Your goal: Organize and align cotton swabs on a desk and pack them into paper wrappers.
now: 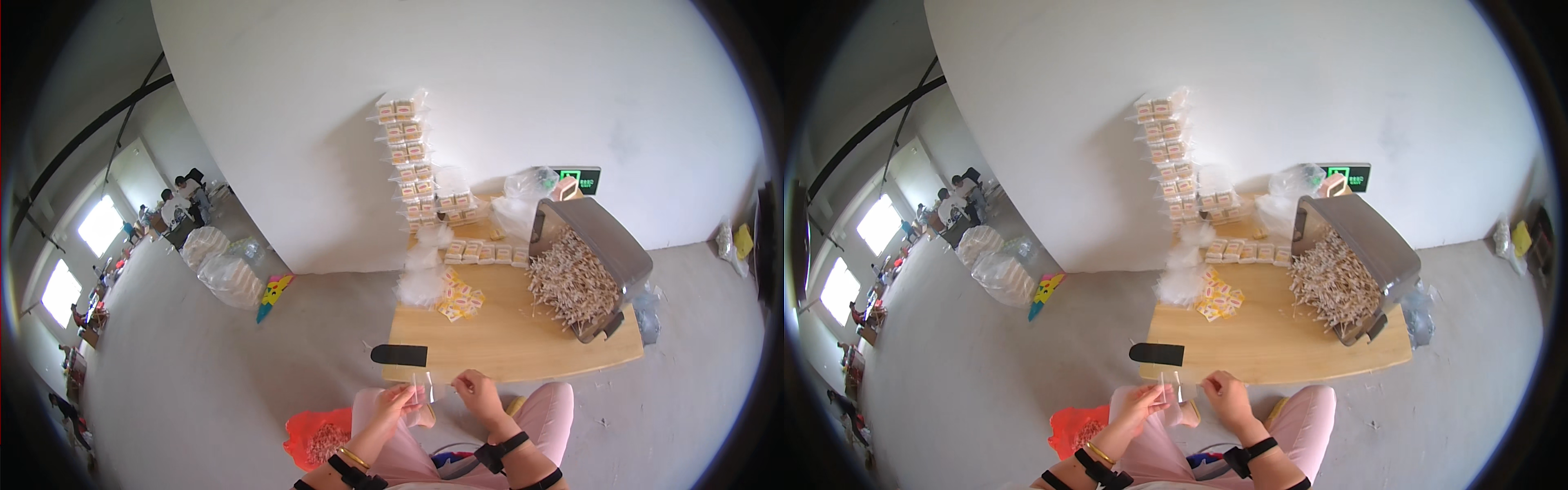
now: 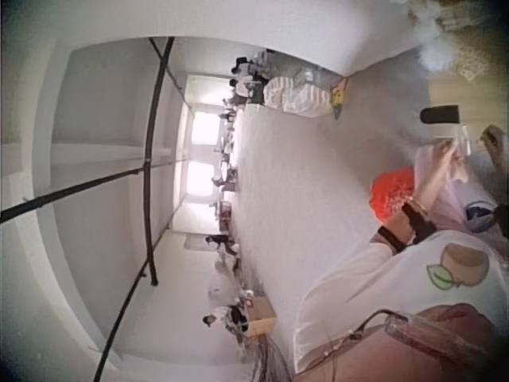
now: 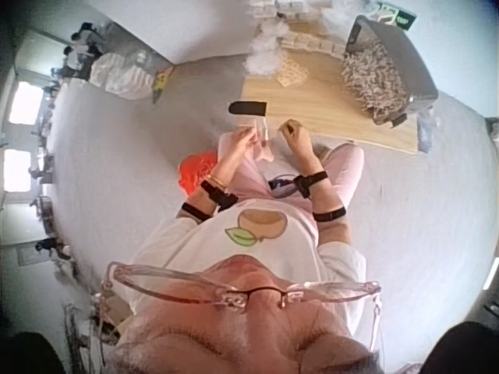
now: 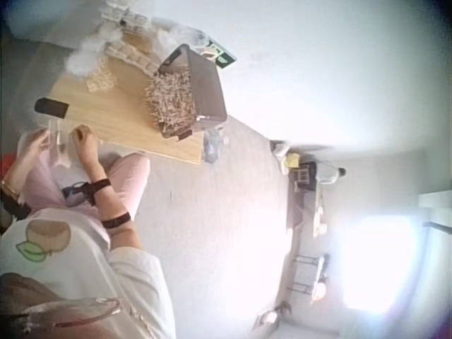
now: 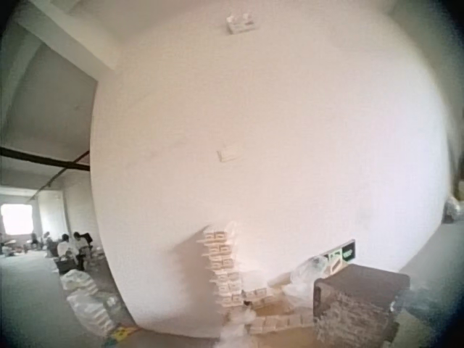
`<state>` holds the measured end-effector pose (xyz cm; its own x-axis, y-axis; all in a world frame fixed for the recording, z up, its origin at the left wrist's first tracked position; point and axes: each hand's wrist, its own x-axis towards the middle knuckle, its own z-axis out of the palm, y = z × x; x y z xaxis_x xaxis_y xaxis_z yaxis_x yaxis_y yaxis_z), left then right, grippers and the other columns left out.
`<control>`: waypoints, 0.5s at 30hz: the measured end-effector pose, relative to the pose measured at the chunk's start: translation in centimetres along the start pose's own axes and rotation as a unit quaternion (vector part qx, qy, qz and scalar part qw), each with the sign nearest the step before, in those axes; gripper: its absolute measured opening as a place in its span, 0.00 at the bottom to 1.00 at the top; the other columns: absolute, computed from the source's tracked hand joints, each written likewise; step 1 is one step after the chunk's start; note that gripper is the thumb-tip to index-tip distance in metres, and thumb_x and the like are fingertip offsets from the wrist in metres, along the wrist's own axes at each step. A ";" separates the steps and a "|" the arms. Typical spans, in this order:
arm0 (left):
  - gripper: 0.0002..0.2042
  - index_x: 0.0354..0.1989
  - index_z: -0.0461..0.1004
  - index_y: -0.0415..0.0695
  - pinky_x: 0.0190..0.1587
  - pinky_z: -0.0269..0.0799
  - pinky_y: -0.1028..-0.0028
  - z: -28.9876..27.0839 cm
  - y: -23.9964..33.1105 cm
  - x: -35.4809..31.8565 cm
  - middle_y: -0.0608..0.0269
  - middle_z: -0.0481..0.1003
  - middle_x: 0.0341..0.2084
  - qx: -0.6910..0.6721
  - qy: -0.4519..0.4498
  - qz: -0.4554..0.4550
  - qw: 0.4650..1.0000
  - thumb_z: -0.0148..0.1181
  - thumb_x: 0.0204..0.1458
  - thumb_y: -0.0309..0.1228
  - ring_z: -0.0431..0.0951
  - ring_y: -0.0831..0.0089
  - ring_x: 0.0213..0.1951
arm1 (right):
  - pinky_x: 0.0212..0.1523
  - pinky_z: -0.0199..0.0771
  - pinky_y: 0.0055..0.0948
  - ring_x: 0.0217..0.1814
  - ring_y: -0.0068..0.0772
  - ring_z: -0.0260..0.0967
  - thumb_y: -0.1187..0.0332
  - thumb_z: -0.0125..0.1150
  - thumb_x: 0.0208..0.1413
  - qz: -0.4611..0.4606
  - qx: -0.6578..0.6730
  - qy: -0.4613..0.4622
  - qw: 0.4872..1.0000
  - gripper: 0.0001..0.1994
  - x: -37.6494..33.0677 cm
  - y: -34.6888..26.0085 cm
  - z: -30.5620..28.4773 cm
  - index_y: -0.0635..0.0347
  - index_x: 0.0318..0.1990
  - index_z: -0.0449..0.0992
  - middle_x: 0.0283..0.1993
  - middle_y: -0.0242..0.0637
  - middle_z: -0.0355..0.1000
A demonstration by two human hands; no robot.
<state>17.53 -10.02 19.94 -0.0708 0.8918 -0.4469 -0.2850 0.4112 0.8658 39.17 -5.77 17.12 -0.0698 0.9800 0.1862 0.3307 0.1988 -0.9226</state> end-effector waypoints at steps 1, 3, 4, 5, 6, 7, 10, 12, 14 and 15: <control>0.12 0.45 0.82 0.42 0.39 0.75 0.78 0.0 -0.5 -0.2 0.67 0.80 0.35 0.058 0.019 0.023 0.998 0.65 0.63 0.37 0.78 0.82 0.35 | 0.36 0.77 0.37 0.32 0.45 0.77 0.68 0.68 0.56 0.009 0.023 -0.035 0.999 0.08 -0.5 -2.0 -0.2 0.65 0.34 0.80 0.32 0.47 0.78; 0.11 0.43 0.82 0.42 0.37 0.72 0.79 0.3 -0.8 -0.6 0.69 0.79 0.32 0.086 0.002 0.044 0.995 0.66 0.62 0.37 0.76 0.84 0.34 | 0.35 0.77 0.36 0.31 0.44 0.77 0.68 0.67 0.56 0.008 0.040 -0.039 0.998 0.08 -1.7 -3.8 -0.4 0.65 0.34 0.80 0.31 0.47 0.78; 0.10 0.41 0.83 0.42 0.35 0.70 0.80 0.4 -0.9 -0.8 0.72 0.78 0.29 0.112 -0.013 0.069 0.991 0.67 0.62 0.36 0.75 0.86 0.32 | 0.34 0.76 0.35 0.30 0.43 0.77 0.68 0.67 0.57 0.002 0.057 -0.046 0.997 0.08 -2.3 -4.2 -0.4 0.65 0.34 0.80 0.31 0.47 0.78; 0.10 0.41 0.83 0.42 0.35 0.70 0.80 0.8 -0.9 -1.0 0.72 0.78 0.29 0.112 -0.013 0.065 0.992 0.67 0.62 0.36 0.75 0.86 0.32 | 0.35 0.77 0.35 0.30 0.42 0.78 0.66 0.67 0.59 0.005 0.059 -0.056 0.997 0.09 -3.0 -4.1 -0.5 0.65 0.36 0.80 0.32 0.48 0.79; 0.09 0.39 0.82 0.42 0.32 0.68 0.80 1.3 -1.0 -1.2 0.73 0.77 0.27 0.107 -0.033 0.083 0.990 0.68 0.61 0.35 0.74 0.86 0.30 | 0.35 0.77 0.35 0.30 0.42 0.78 0.66 0.67 0.59 0.008 0.059 -0.059 0.996 0.09 -3.5 -4.2 -0.7 0.65 0.36 0.80 0.32 0.48 0.79; 0.08 0.38 0.82 0.42 0.29 0.66 0.81 1.7 -1.3 -1.4 0.73 0.76 0.25 0.102 -0.053 0.100 0.988 0.68 0.60 0.34 0.73 0.87 0.28 | 0.35 0.78 0.35 0.31 0.42 0.78 0.65 0.68 0.59 0.013 0.056 -0.063 0.996 0.10 -4.1 -4.4 -1.0 0.65 0.37 0.80 0.32 0.48 0.80; 0.08 0.33 0.79 0.41 0.25 0.64 0.81 2.9 -2.4 -2.0 0.72 0.76 0.23 0.154 -0.085 0.198 0.964 0.69 0.60 0.32 0.72 0.87 0.24 | 0.37 0.78 0.34 0.32 0.41 0.79 0.62 0.68 0.61 0.025 0.041 -0.071 0.996 0.13 -5.5 -4.3 -1.7 0.66 0.40 0.80 0.34 0.48 0.81; 0.11 0.29 0.77 0.40 0.24 0.64 0.79 3.8 -2.2 -2.8 0.71 0.75 0.21 0.205 -0.081 0.215 0.952 0.70 0.59 0.32 0.71 0.86 0.23 | 0.37 0.78 0.34 0.32 0.39 0.79 0.62 0.68 0.61 0.025 0.064 -0.060 0.996 0.13 -6.1 -4.2 -2.0 0.66 0.41 0.80 0.33 0.47 0.81; 0.11 0.28 0.77 0.40 0.26 0.66 0.79 4.5 -2.2 -3.8 0.70 0.76 0.21 0.277 -0.047 0.289 0.915 0.71 0.58 0.32 0.73 0.85 0.24 | 0.37 0.78 0.32 0.32 0.36 0.79 0.63 0.68 0.62 0.029 0.059 -0.056 0.996 0.12 -6.6 -4.6 -2.2 0.66 0.42 0.80 0.33 0.46 0.81; 0.11 0.28 0.77 0.39 0.27 0.68 0.79 4.9 -1.9 -4.2 0.69 0.77 0.21 0.283 -0.032 0.302 0.910 0.72 0.56 0.31 0.73 0.84 0.24 | 0.37 0.78 0.31 0.33 0.34 0.79 0.64 0.68 0.61 0.034 0.068 -0.056 0.996 0.12 -6.6 -5.0 -2.3 0.66 0.42 0.80 0.33 0.45 0.81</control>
<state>23.04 -13.63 21.24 0.0091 0.9892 0.1464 0.3272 -0.1413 0.9343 40.17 -13.20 21.32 -0.1588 0.9831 0.0907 0.2086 0.1232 -0.9702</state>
